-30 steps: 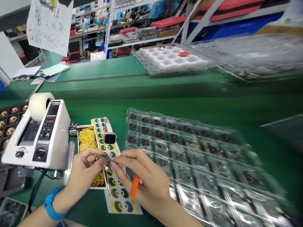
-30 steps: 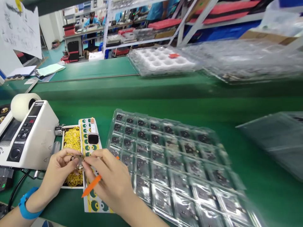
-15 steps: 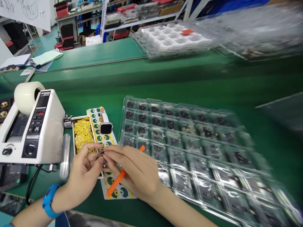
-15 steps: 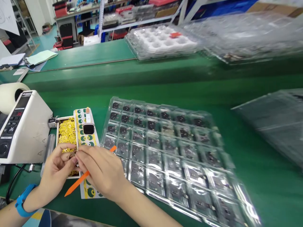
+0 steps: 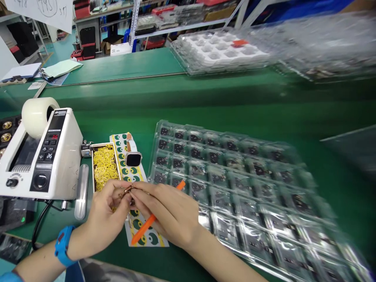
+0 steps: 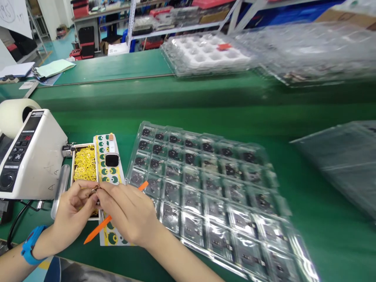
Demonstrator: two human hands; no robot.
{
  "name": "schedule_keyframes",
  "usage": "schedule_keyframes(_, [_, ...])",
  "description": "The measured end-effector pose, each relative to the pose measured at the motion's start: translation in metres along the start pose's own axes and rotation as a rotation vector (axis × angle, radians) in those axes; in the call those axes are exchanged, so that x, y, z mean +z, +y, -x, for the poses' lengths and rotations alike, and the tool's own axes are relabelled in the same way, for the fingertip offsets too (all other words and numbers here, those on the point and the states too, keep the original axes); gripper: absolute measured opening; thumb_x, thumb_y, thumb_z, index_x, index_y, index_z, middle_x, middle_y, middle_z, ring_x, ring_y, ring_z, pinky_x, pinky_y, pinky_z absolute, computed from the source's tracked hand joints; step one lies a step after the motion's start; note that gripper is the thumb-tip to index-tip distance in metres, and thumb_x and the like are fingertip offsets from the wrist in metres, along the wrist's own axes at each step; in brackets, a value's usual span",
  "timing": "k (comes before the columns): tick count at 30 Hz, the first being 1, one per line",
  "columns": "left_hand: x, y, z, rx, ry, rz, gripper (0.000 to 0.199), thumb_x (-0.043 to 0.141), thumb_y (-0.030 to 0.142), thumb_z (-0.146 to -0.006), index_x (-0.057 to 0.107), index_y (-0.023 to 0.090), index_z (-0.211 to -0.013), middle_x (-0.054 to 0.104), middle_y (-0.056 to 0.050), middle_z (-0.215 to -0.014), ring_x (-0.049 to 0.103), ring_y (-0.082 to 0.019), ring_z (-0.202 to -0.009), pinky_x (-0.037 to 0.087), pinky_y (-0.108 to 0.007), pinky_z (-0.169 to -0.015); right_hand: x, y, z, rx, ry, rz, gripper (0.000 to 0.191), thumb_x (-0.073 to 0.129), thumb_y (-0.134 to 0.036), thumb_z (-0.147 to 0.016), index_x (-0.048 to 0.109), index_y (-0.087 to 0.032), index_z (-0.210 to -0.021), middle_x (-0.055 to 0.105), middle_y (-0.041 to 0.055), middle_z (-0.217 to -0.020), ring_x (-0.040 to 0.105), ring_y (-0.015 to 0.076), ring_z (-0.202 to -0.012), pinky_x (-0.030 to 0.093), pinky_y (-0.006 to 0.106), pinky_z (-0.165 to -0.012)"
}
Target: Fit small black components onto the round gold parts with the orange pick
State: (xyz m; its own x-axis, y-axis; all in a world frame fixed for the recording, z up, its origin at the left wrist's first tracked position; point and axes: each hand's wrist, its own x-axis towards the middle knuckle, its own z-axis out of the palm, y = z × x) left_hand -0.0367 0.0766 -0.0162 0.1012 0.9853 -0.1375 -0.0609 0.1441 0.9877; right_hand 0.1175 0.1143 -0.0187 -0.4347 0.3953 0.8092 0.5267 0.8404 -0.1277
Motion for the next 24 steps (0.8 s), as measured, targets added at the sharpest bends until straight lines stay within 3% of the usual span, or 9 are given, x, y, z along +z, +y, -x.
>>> schedule_keyframes(6, [0.001,0.002,-0.002,-0.005,-0.02,0.048,0.011,0.056,0.025,-0.09,0.058,0.02,-0.099,0.065,-0.003,-0.078,0.064,-0.015,-0.073,0.054,-0.025,-0.07,0.002,-0.001,0.002,0.016,0.018,-0.003,0.012,0.047,-0.009,-0.094,0.059,-0.01,-0.093,0.072,0.014,-0.084,0.061,0.0165,-0.06,0.046,0.028,-0.049])
schedule_keyframes(15, [0.0,0.005,0.0,0.013,0.005,-0.036,0.014,0.056,0.026,-0.088,0.058,0.019,-0.1,0.063,-0.003,-0.077,0.061,-0.014,-0.071,0.051,-0.023,-0.066,0.005,-0.005,0.001,0.152,0.025,-0.1,0.008,0.052,-0.007,-0.09,0.055,-0.015,-0.09,0.069,0.0095,-0.079,0.065,0.0166,-0.069,0.053,0.025,-0.058])
schedule_keyframes(18, [0.001,0.008,-0.004,-0.02,0.054,0.053,0.014,0.063,0.027,-0.084,0.056,0.019,-0.093,0.058,0.002,-0.065,0.053,-0.01,-0.058,0.044,-0.018,-0.055,0.006,-0.006,0.0,0.268,0.028,-0.183,0.009,0.055,-0.01,-0.09,0.052,-0.018,-0.091,0.066,0.0055,-0.078,0.062,0.0136,-0.063,0.05,0.023,-0.052])
schedule_keyframes(21, [0.0,0.013,-0.01,-0.049,0.112,0.111,0.021,0.07,0.027,-0.077,0.052,0.019,-0.082,0.051,0.007,-0.055,0.045,-0.006,-0.049,0.036,-0.015,-0.048,0.001,-0.005,-0.003,0.405,0.013,-0.327,0.009,0.057,-0.016,-0.09,0.05,-0.02,-0.092,0.061,0.0021,-0.079,0.047,0.0087,-0.049,0.041,0.021,-0.042])
schedule_keyframes(24, [-0.001,0.019,-0.015,-0.071,0.116,0.16,0.027,0.074,0.029,-0.073,0.05,0.019,-0.079,0.056,0.006,-0.056,0.053,-0.008,-0.049,0.044,-0.017,-0.051,-0.01,0.001,-0.006,0.545,0.011,-0.475,0.003,0.053,-0.021,-0.093,0.05,-0.021,-0.093,0.056,-0.0004,-0.074,0.043,0.0092,-0.048,0.04,0.022,-0.042])
